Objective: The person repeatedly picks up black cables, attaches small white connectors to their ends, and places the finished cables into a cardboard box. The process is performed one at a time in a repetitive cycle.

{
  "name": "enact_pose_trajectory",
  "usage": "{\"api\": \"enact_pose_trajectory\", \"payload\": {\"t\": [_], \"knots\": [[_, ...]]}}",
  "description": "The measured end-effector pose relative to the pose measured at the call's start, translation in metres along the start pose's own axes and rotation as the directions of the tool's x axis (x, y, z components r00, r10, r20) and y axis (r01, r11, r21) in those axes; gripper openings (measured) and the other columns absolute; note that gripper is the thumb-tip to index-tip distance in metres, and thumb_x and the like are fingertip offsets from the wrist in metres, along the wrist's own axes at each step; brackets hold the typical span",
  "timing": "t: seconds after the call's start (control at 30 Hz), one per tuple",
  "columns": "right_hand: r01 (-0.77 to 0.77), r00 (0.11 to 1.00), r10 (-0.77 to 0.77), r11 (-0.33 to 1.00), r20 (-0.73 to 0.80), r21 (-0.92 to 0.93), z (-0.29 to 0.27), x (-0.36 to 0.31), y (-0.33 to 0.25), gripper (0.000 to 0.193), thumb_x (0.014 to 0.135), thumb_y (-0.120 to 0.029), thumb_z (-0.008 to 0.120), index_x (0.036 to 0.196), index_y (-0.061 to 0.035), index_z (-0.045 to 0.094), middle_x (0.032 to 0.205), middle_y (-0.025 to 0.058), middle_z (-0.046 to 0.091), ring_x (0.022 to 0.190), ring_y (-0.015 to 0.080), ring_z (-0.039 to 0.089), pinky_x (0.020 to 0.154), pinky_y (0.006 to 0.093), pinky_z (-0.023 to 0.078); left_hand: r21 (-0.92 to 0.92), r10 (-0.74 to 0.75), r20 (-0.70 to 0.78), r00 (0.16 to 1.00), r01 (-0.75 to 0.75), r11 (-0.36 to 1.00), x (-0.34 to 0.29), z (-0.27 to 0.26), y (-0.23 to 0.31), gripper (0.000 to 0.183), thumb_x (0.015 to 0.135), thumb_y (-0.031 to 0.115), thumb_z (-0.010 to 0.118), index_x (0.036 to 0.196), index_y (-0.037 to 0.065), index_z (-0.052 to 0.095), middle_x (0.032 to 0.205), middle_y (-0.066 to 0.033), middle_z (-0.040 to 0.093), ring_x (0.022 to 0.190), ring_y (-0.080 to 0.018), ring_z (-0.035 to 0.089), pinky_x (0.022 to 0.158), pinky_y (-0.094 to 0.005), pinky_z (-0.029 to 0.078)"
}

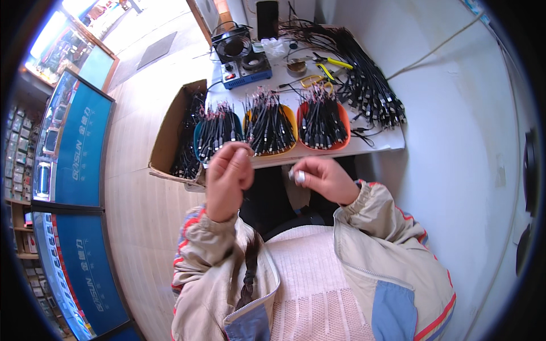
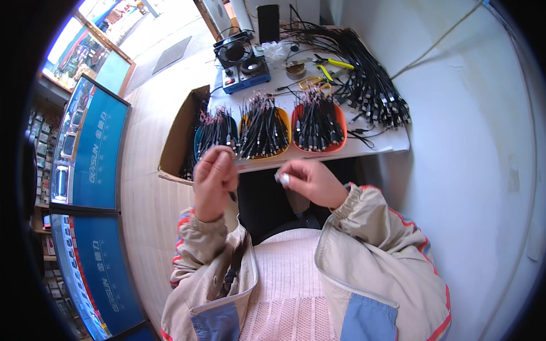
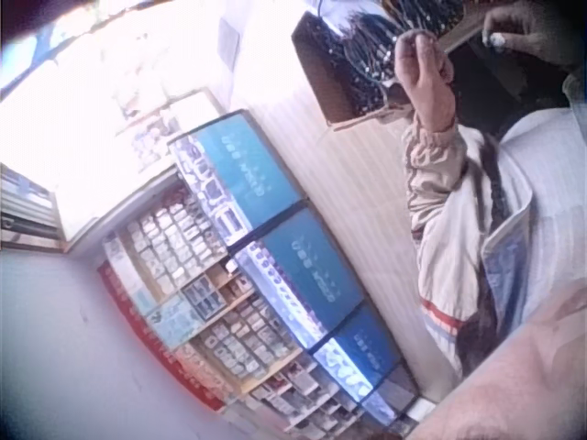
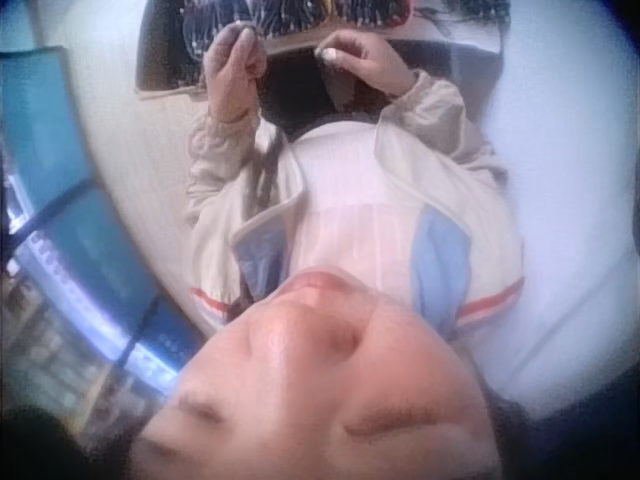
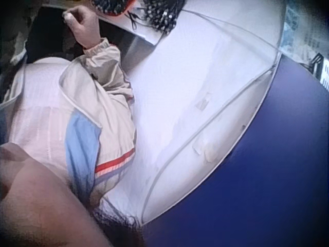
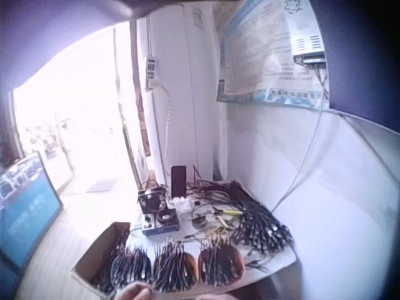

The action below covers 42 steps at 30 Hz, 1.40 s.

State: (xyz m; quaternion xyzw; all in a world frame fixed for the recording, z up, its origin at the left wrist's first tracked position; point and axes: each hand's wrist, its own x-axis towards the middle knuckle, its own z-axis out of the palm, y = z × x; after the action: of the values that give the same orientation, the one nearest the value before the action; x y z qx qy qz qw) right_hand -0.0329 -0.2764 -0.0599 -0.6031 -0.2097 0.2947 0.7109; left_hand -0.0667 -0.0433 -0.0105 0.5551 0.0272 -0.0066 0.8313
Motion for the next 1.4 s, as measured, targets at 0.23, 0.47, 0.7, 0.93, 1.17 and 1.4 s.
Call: {"api": "enact_pose_trajectory", "payload": {"t": [0.23,0.47,0.7,0.93,1.17,1.4], "knots": [[0.158,0.972,-0.144,0.985,-0.185,0.067,0.010,0.013,-0.043,0.019,0.091,-0.011,0.064,0.106,0.0009,0.060,0.092,0.0004,0.064,0.085,0.0047,0.059,0.077,0.0196,0.049,-0.208,-0.062,0.175,0.983,0.098,0.973,-0.013,0.038,-0.028,0.010,0.101,0.013,0.046,0.101,0.004,0.049,0.066,0.0056,0.037,0.052,-0.0021,0.026,0.044,-0.0190,0.020],[0.197,0.964,-0.178,0.977,-0.200,0.080,0.017,0.003,-0.040,0.014,0.090,-0.006,0.065,0.100,0.0017,0.061,0.090,0.0013,0.065,0.083,0.0047,0.060,0.075,0.0200,0.050,-0.136,-0.034,0.172,0.984,0.058,0.989,-0.023,0.053,-0.038,0.010,0.100,0.012,0.047,0.103,0.003,0.050,0.067,0.0027,0.041,0.052,-0.0028,0.030,0.044,-0.0182,0.022],[0.185,0.983,-0.152,0.850,-0.107,0.494,0.021,-0.019,-0.027,0.008,0.092,-0.006,0.061,0.098,-0.0019,0.059,0.092,0.0019,0.063,0.083,0.0078,0.061,0.074,0.0220,0.050,-0.135,0.078,0.154,0.985,-0.057,0.989,-0.045,0.068,-0.050,0.009,0.099,0.009,0.048,0.102,0.001,0.050,0.072,-0.0008,0.052,0.059,-0.0028,0.039,0.048,-0.0162,0.027],[0.096,0.995,-0.035,0.670,-0.098,0.736,0.033,-0.025,-0.014,0.006,0.093,-0.005,0.058,0.099,-0.0047,0.056,0.094,0.0043,0.063,0.077,0.0123,0.062,0.070,0.0253,0.052,-0.183,0.086,0.127,0.988,-0.062,0.981,-0.048,0.065,-0.057,0.008,0.098,0.006,0.050,0.102,-0.001,0.051,0.079,-0.0050,0.059,0.062,-0.0033,0.045,0.051,-0.0153,0.031],[0.073,0.994,0.013,0.650,-0.107,0.757,0.049,0.011,-0.003,0.007,0.093,-0.006,0.058,0.100,-0.0055,0.056,0.094,0.0054,0.063,0.073,0.0144,0.062,0.066,0.0263,0.052,-0.211,0.101,0.052,0.994,-0.088,0.973,-0.034,0.035,-0.059,0.008,0.097,0.005,0.051,0.102,-0.001,0.052,0.080,-0.0051,0.061,0.063,-0.0036,0.049,0.051,-0.0152,0.033],[-0.057,0.993,0.117,0.660,-0.027,0.749,0.044,0.042,0.005,0.011,0.093,-0.008,0.058,0.103,-0.0048,0.057,0.092,0.0048,0.061,0.073,0.0132,0.060,0.066,0.0248,0.049,-0.104,0.141,0.035,0.989,-0.136,0.985,-0.016,0.008,-0.063,0.007,0.095,0.003,0.054,0.100,-0.002,0.055,0.078,-0.0055,0.062,0.064,-0.0052,0.052,0.054,-0.0164,0.038]]}}
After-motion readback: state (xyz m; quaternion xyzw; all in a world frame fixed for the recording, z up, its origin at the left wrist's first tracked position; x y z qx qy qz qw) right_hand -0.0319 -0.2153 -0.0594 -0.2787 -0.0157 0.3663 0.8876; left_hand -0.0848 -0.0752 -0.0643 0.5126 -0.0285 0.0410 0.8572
